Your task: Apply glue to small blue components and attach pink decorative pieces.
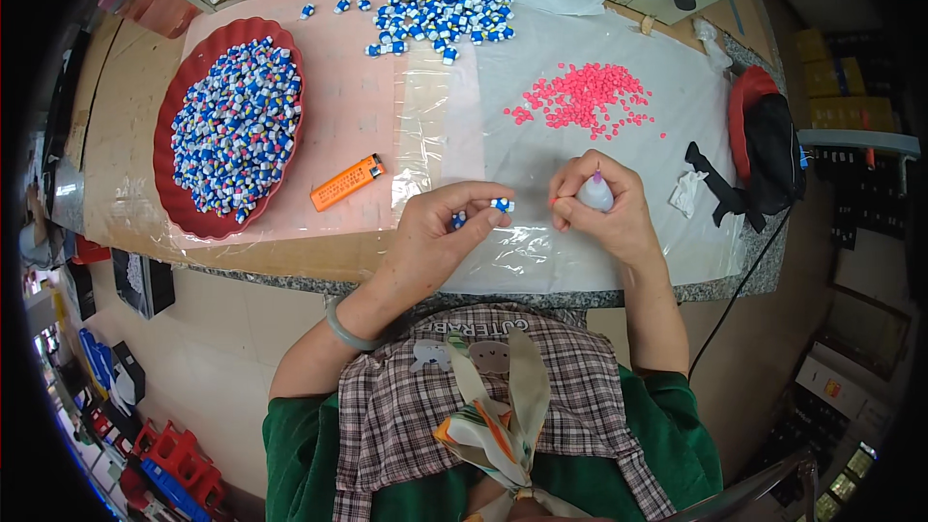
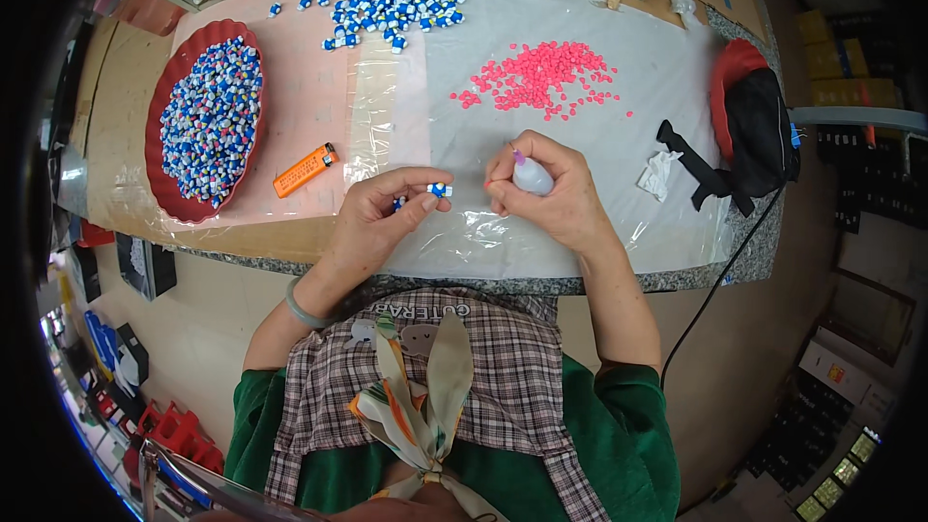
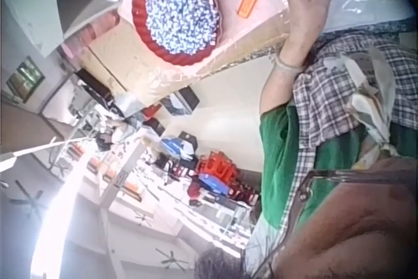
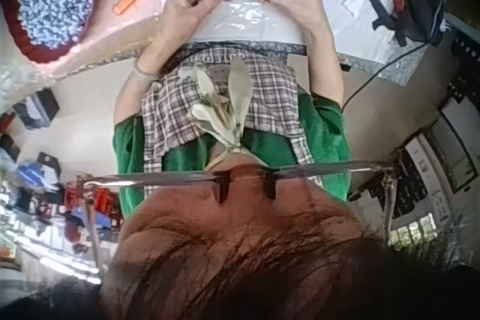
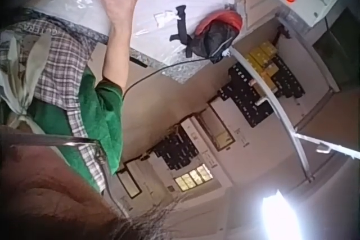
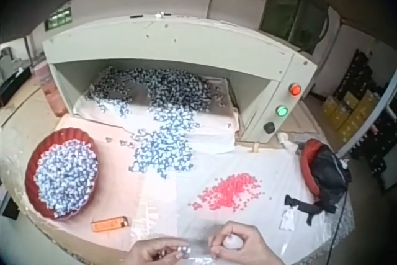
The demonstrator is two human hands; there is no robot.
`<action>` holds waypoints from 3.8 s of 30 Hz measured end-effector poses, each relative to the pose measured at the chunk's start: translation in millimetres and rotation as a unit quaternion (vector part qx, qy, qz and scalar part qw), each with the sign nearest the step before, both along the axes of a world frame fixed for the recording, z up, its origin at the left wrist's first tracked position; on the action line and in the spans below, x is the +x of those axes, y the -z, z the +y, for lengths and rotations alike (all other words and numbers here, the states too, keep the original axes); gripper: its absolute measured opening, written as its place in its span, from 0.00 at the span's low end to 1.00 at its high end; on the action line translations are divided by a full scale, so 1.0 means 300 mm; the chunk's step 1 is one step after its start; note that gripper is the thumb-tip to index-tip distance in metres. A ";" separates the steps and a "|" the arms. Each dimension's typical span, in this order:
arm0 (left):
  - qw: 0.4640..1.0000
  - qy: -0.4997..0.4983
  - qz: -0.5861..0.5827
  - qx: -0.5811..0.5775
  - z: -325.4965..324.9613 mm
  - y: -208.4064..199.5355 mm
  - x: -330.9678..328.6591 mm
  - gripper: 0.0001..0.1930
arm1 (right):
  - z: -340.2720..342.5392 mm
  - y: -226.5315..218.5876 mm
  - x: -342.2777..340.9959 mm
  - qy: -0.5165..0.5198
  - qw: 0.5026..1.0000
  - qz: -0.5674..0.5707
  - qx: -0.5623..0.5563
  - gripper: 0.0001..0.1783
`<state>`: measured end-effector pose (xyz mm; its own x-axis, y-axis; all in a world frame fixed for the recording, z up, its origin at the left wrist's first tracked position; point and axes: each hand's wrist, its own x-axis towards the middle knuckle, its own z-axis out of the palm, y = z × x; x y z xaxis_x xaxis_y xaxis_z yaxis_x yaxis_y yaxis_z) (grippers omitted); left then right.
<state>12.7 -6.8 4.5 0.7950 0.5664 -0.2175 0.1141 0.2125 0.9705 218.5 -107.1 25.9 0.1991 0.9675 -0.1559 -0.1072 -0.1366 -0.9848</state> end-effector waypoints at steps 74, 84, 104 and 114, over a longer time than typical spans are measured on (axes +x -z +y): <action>0.992 -0.054 -0.033 -0.105 0.050 -0.043 -0.043 0.12 | 0.024 -0.028 -0.054 0.106 0.989 -0.047 0.096 0.13; 0.980 -0.072 -0.042 0.179 -0.023 0.011 -0.030 0.10 | -0.001 0.113 -0.006 0.181 0.972 0.087 0.122 0.18; 0.950 -0.110 -0.067 0.286 -0.061 0.037 -0.016 0.10 | -0.016 0.109 -0.072 0.157 0.977 0.094 0.106 0.17; 0.939 -0.119 -0.117 0.301 -0.073 0.050 -0.009 0.10 | 0.000 0.124 -0.063 0.148 0.978 0.062 0.130 0.17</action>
